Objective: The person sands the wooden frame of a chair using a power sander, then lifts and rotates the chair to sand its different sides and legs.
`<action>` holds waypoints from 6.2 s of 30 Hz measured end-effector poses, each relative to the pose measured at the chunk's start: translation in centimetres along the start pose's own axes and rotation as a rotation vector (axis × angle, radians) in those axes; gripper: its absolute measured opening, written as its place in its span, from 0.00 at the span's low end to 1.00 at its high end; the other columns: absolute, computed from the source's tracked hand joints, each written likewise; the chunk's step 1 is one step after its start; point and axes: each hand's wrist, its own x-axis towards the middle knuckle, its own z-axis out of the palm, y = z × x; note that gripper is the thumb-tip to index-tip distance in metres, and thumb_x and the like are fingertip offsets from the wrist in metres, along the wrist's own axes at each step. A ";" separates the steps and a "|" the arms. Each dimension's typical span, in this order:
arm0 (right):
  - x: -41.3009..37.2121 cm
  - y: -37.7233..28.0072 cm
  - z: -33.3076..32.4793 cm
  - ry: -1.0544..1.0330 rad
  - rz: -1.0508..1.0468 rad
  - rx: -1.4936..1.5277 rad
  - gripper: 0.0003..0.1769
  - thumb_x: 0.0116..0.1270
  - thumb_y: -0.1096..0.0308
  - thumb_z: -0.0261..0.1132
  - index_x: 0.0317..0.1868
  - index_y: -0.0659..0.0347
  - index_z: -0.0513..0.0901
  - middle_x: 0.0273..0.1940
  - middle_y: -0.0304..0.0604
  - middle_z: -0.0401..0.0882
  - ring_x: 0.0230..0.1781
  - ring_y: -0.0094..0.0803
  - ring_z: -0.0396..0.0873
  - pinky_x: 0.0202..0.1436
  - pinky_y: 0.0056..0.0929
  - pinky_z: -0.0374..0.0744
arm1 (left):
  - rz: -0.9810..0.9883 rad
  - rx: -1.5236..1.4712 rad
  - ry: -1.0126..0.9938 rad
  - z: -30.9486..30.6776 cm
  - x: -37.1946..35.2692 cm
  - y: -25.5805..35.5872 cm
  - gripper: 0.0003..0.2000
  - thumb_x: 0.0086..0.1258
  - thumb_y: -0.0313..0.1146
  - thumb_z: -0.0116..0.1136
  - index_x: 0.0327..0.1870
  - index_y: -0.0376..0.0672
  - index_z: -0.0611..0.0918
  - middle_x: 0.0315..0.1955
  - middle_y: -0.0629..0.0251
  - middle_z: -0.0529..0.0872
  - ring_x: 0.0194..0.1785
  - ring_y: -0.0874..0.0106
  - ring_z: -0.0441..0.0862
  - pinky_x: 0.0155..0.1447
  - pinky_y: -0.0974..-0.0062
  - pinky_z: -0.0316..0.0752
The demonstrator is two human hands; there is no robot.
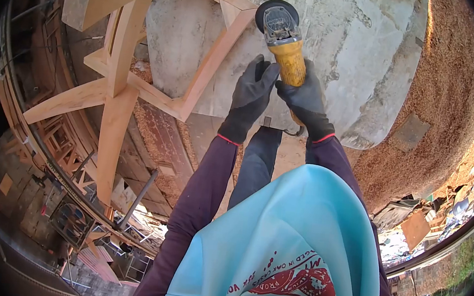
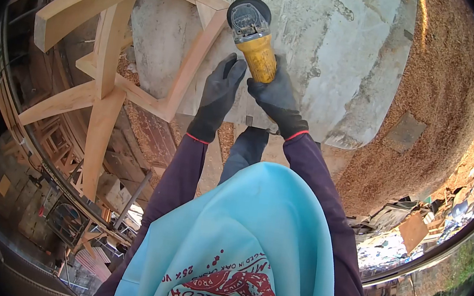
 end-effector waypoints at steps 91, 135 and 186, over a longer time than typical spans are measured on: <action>-0.8 2.1 -5.7 0.252 0.011 0.054 0.31 0.56 0.69 0.78 0.57 0.69 0.75 0.41 0.46 0.86 0.39 0.31 0.85 0.44 0.33 0.84 | 0.424 1.595 0.090 -1.1 11.1 -1.0 0.35 0.67 0.35 0.58 0.79 0.45 0.68 0.68 0.42 0.72 0.64 0.45 0.74 0.62 0.49 0.74; 6.2 1.4 5.3 -0.082 -0.150 -0.126 0.32 0.60 0.66 0.79 0.58 0.63 0.70 0.49 0.51 0.84 0.52 0.40 0.85 0.55 0.38 0.80 | -0.041 -0.051 0.193 -0.5 6.4 -2.1 0.28 0.65 0.46 0.75 0.56 0.33 0.80 0.48 0.52 0.90 0.51 0.59 0.90 0.56 0.64 0.82; 0.6 3.2 9.5 -0.465 -0.174 -0.855 0.30 0.63 0.53 0.73 0.58 0.60 0.75 0.46 0.61 0.87 0.52 0.62 0.84 0.51 0.50 0.81 | -0.216 -0.370 0.644 -2.7 -4.9 -7.1 0.25 0.71 0.41 0.71 0.59 0.31 0.77 0.49 0.53 0.89 0.51 0.63 0.88 0.56 0.67 0.81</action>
